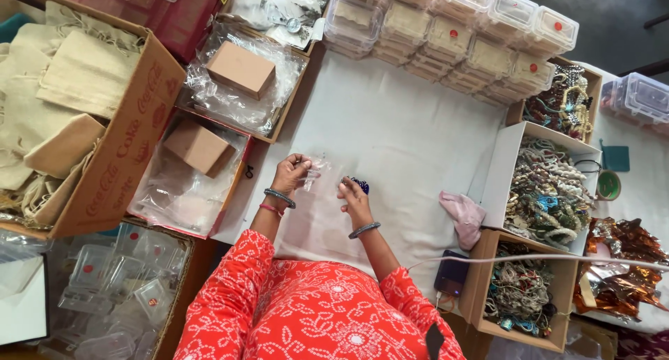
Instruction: The person places a beaded bracelet into a small plastic bag and then into a beige cloth pouch. They then wipe a clear plastic container with a pink cloth and place the pouch inside the container.
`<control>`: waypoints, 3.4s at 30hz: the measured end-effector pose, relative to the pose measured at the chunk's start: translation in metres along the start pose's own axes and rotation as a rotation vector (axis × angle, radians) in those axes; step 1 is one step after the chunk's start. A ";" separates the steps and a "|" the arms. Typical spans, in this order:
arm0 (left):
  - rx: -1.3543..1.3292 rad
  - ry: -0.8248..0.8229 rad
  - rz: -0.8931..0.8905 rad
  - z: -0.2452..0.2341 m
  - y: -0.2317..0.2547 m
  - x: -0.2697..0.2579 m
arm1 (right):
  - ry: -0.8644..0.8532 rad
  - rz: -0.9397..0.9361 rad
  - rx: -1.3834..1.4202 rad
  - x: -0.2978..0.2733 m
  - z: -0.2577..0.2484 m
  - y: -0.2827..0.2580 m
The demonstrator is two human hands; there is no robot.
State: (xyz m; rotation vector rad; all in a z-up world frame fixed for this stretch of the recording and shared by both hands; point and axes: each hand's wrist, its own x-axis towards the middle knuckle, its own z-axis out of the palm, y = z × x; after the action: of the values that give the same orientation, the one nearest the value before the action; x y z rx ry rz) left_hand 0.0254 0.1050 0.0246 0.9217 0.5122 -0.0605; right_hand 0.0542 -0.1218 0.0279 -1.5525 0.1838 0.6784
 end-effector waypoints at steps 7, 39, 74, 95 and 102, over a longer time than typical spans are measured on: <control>-0.105 0.018 -0.024 -0.010 -0.017 0.002 | -0.236 0.081 0.314 0.007 -0.004 0.004; 1.323 0.192 0.484 0.104 0.018 -0.060 | 0.176 -0.318 0.115 -0.005 0.001 -0.014; 1.371 -0.141 0.772 0.069 0.012 -0.042 | 0.280 -0.393 -0.231 -0.004 -0.068 -0.011; 1.369 0.000 0.665 0.031 -0.009 -0.060 | 0.317 -0.527 -1.250 -0.008 -0.007 -0.016; 1.390 -0.024 0.624 0.028 -0.012 -0.060 | 0.327 -0.498 -1.158 -0.017 -0.030 -0.022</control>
State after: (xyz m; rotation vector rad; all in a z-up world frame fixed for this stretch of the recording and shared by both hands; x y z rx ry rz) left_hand -0.0196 0.0662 0.0558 2.4012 0.0644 0.1662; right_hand 0.0601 -0.1526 0.0540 -2.6808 -0.4322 0.0701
